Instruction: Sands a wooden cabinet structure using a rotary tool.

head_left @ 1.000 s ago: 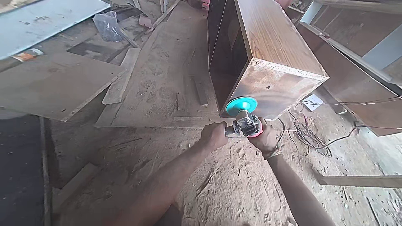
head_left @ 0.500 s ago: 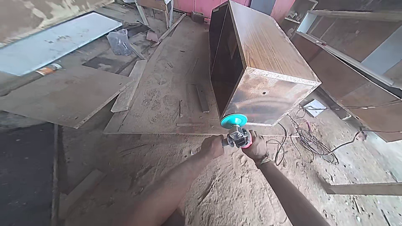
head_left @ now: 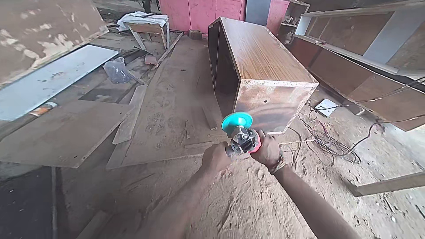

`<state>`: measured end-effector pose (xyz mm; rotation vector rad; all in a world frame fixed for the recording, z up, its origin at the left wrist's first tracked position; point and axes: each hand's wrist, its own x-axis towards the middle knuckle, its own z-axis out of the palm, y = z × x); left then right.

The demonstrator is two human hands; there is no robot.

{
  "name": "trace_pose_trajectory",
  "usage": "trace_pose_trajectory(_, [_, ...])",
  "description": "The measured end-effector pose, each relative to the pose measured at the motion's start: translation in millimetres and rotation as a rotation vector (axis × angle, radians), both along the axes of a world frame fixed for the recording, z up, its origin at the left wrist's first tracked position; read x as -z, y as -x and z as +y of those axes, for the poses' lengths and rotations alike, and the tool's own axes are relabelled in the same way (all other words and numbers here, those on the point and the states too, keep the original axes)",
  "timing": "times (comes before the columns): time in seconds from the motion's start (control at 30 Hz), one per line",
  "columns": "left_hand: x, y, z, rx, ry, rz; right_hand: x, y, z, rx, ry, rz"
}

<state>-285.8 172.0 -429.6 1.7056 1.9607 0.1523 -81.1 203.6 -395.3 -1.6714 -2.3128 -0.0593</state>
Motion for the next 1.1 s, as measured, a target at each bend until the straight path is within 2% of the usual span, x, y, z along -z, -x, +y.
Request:
trace_pose_trajectory(0.17, [-29,-10,-2,-0.127,-0.123,-0.051,-35,-6,5,0.002,-0.065,0.024])
trace_pose_trajectory(0.3, [-31,-27,0,-0.152,-0.169,-0.099,-48,-19,9,-0.003,-0.103,0.015])
trace_pose_trajectory(0.43, [-13,-39,5,-0.095,-0.098,-0.124,-36,-26,8,-0.021,-0.123,-0.03])
trace_pose_trajectory(0.57, [12,-36,5,-0.078,-0.024,-0.103,-5,-24,10,-0.051,-0.144,-0.066])
trace_pose_trajectory(0.87, [66,-33,3,-0.046,0.004,-0.091,30,-16,5,-0.033,0.068,-0.209])
trace_pose_trajectory(0.97, [76,-40,4,-0.033,-0.007,-0.12,34,-20,5,-0.026,0.118,-0.231])
trace_pose_trajectory(1.1, [80,-52,10,-0.006,0.002,-0.138,37,-33,9,-0.024,0.057,-0.231])
